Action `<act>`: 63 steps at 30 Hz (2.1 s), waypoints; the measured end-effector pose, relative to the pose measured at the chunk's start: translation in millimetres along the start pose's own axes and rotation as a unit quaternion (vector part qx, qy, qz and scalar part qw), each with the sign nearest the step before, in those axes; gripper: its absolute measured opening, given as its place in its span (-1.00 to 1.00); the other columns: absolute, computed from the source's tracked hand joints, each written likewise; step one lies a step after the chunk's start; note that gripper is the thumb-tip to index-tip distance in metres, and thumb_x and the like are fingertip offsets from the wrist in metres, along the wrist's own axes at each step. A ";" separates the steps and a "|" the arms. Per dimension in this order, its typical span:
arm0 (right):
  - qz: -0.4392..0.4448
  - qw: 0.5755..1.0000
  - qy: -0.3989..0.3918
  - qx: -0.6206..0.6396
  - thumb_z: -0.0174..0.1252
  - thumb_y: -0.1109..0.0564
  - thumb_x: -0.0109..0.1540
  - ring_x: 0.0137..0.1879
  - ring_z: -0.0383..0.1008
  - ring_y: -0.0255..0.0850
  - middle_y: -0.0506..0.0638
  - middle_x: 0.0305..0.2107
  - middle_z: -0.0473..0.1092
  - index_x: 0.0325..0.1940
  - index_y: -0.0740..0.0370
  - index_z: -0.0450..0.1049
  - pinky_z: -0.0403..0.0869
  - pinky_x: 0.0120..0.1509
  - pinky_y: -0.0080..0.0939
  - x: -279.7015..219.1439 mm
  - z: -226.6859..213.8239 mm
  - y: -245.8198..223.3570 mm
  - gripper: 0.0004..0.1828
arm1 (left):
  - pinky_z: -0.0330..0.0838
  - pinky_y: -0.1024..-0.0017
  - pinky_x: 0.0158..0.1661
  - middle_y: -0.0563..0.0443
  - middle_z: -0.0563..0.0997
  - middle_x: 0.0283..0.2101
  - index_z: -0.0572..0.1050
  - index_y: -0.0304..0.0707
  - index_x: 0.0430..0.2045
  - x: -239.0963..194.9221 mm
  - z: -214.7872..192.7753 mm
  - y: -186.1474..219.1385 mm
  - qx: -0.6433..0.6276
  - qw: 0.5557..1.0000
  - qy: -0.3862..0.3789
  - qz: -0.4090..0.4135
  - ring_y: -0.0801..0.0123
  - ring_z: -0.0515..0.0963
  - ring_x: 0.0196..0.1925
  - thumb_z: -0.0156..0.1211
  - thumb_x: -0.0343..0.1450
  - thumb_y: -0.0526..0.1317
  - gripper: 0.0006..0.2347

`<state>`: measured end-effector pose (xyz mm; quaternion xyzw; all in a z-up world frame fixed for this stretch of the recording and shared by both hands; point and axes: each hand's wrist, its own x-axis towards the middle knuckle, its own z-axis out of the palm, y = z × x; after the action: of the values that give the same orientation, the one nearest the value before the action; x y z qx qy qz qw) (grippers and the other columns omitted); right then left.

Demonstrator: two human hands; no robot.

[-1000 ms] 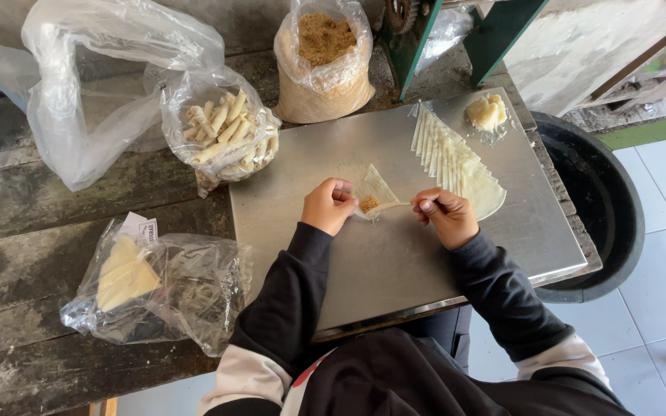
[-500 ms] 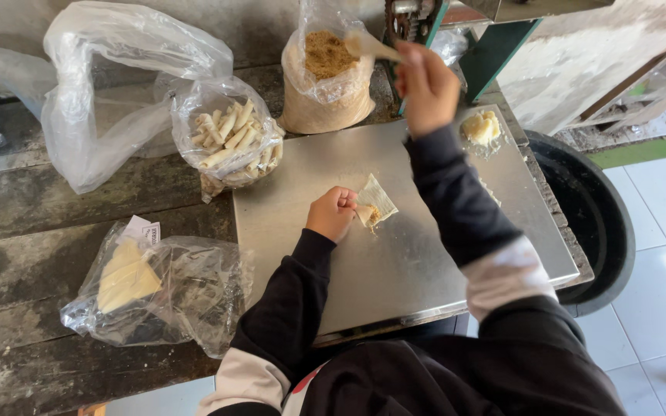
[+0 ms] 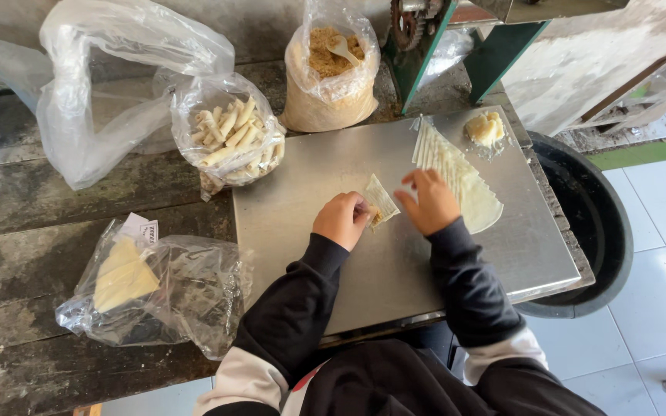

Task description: The person folds thin translucent wrappers into cones, scoops a granular filling into each, and seals them by hand. The finished pieces are placed into a plastic bag on the table.

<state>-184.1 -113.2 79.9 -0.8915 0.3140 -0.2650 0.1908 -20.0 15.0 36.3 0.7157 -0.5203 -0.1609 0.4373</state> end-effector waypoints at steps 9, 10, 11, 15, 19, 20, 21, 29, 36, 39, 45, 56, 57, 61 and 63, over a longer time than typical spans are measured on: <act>0.003 1.000 0.012 -0.008 0.20 0.18 0.22 -0.11 0.45 0.12 0.19 -0.28 0.42 -0.23 0.26 0.46 0.44 -0.01 -0.01 -36.4 36.2 14.6 -0.89 | 0.49 0.25 -0.16 0.01 0.64 -0.22 0.61 -0.20 -0.35 -1.3 -25.2 14.2 0.075 0.991 -0.075 0.078 0.11 0.61 -0.14 0.49 0.16 -0.19 -0.74; 0.020 0.999 0.012 0.027 0.20 0.19 0.24 -0.14 0.47 0.10 0.19 -0.29 0.43 -0.21 0.28 0.44 0.45 -0.05 -0.03 -34.6 35.1 12.5 -0.88 | 0.49 0.24 -0.15 0.01 0.64 -0.21 0.61 -0.20 -0.34 -0.6 -26.7 14.2 0.082 0.990 -0.085 0.077 0.10 0.61 -0.13 0.49 0.17 -0.19 -0.73; 0.037 0.997 0.013 0.063 0.20 0.20 0.26 -0.17 0.49 0.08 0.18 -0.30 0.44 -0.19 0.30 0.43 0.46 -0.08 -0.06 -32.9 33.9 9.5 -0.88 | 0.48 0.23 -0.14 0.01 0.64 -0.19 0.61 -0.20 -0.33 -0.2 -28.2 13.5 0.089 0.989 -0.096 0.075 0.10 0.61 -0.12 0.50 0.17 -0.19 -0.73; 0.085 0.981 0.005 0.174 0.23 0.22 0.23 -0.33 0.56 -0.02 0.14 -0.39 0.50 -0.11 0.32 0.40 0.49 -0.24 -0.16 -30.2 31.1 -4.0 -0.79 | 0.48 0.21 -0.14 -0.01 0.65 -0.17 0.62 -0.22 -0.32 -0.7 -26.7 8.4 0.100 0.986 -0.090 0.103 0.07 0.61 -0.10 0.49 0.19 -0.22 -0.75; -0.022 0.985 -0.013 0.173 0.24 0.28 0.21 -0.24 0.57 -0.05 0.14 -0.28 0.49 -0.06 0.33 0.46 0.52 -0.16 -0.17 -29.8 29.8 -8.0 -0.77 | 0.49 0.19 -0.15 -0.04 0.65 -0.22 0.61 -0.24 -0.33 1.9 -20.2 0.8 0.107 0.979 -0.075 0.155 0.06 0.62 -0.15 0.47 0.19 -0.24 -0.76; -0.052 0.985 -0.019 0.163 0.23 0.29 0.22 -0.21 0.57 -0.04 0.14 -0.24 0.49 -0.06 0.32 0.48 0.53 -0.13 -0.17 -29.7 30.5 -8.0 -0.79 | 0.49 0.18 -0.16 -0.04 0.64 -0.24 0.60 -0.24 -0.34 2.4 -18.2 -1.3 0.109 0.978 -0.069 0.165 0.06 0.62 -0.17 0.46 0.20 -0.24 -0.77; -0.082 0.985 -0.024 0.152 0.23 0.30 0.22 -0.18 0.57 -0.03 0.15 -0.20 0.48 -0.06 0.31 0.51 0.54 -0.10 -0.17 -29.6 31.1 -7.8 -0.80 | 0.49 0.18 -0.17 -0.04 0.64 -0.26 0.60 -0.24 -0.35 2.6 -16.2 -3.3 0.110 0.976 -0.063 0.175 0.06 0.62 -0.18 0.45 0.20 -0.25 -0.78; -0.124 0.983 -0.045 0.130 0.35 0.23 0.07 -0.20 0.50 0.05 0.14 -0.25 0.44 -0.07 0.28 0.55 0.48 -0.11 -0.09 -29.0 33.4 0.5 -0.66 | 0.48 0.17 -0.22 -0.08 0.62 -0.33 0.59 -0.27 -0.44 5.5 -7.7 -9.2 0.088 0.980 -0.007 0.178 0.03 0.61 -0.24 0.30 0.37 -0.28 -0.94; -0.119 0.992 -0.037 0.033 0.29 0.24 0.16 -0.15 0.53 0.05 0.05 -0.30 0.49 -0.24 0.18 0.60 0.50 -0.10 -0.07 -14.4 55.8 19.2 -0.90 | 0.46 0.15 -0.27 -0.14 0.60 -0.40 0.57 -0.31 -0.49 8.2 -4.6 -6.3 0.120 0.978 -0.017 0.171 -0.01 0.61 -0.30 0.38 0.28 -0.20 -0.84; -0.029 0.990 -0.135 0.015 0.36 0.09 0.14 -0.26 0.55 0.05 0.05 -0.42 0.53 -0.34 0.14 0.61 0.50 -0.16 -0.03 10.2 60.6 26.7 -0.89 | 0.48 0.14 -0.29 -0.13 0.61 -0.41 0.61 -0.24 -0.45 18.5 0.2 -2.3 0.154 0.983 -0.024 0.098 -0.01 0.61 -0.36 0.34 0.38 -0.19 -0.88; -0.027 0.970 -0.241 0.029 0.43 0.06 0.02 -0.33 0.56 0.04 0.10 -0.48 0.51 -0.44 0.26 0.53 0.50 -0.23 -0.05 47.8 52.8 32.6 -0.74 | 0.50 0.18 -0.29 -0.09 0.63 -0.44 0.61 -0.25 -0.53 42.4 -5.9 -5.3 0.094 0.992 -0.089 0.006 0.05 0.64 -0.35 0.47 0.20 -0.13 -0.80; -0.089 0.996 0.000 -0.014 0.29 0.09 0.20 -0.07 0.44 0.03 0.03 -0.28 0.44 -0.27 0.10 0.57 0.35 0.03 0.02 -17.9 58.0 16.6 -0.92 | 0.43 0.17 -0.16 0.02 0.60 -0.32 0.59 -0.14 -0.44 9.3 -3.5 -7.6 0.209 0.939 0.080 0.261 0.18 0.60 -0.18 0.33 0.32 -0.25 -0.95; -0.057 0.998 0.012 -0.025 0.31 0.08 0.18 -0.07 0.43 0.03 0.01 -0.31 0.45 -0.31 0.07 0.60 0.30 0.04 0.05 -12.4 58.5 15.7 -0.93 | 0.42 0.15 -0.14 0.03 0.59 -0.33 0.60 -0.12 -0.46 12.0 -5.0 -1.8 0.195 0.943 0.106 0.247 0.18 0.60 -0.18 0.34 0.31 -0.23 -0.95; 0.103 0.992 -0.069 0.019 0.44 -0.08 0.06 -0.06 0.40 -0.04 0.01 -0.33 0.41 -0.40 0.07 0.63 0.21 0.07 0.00 6.5 57.8 20.6 -0.77 | 0.30 0.14 -0.15 0.19 0.61 -0.39 0.68 0.05 -0.54 26.3 -14.3 10.5 0.147 0.982 -0.050 -0.111 0.28 0.58 -0.20 0.45 0.28 0.02 -0.84; 0.076 0.996 -0.037 0.022 0.46 -0.08 0.04 -0.02 0.37 -0.04 0.00 -0.29 0.40 -0.38 0.08 0.61 0.19 0.07 0.00 7.4 58.9 22.8 -0.74 | 0.35 0.20 -0.12 0.26 0.61 -0.38 0.65 0.08 -0.53 28.9 -16.4 8.2 0.100 0.981 -0.060 -0.152 0.35 0.61 -0.19 0.46 0.24 0.04 -0.83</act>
<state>-154.8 -124.4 24.6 -0.8696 0.3681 -0.2233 0.2415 -1.9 -3.7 58.6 0.8153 -0.4444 -0.2157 0.3020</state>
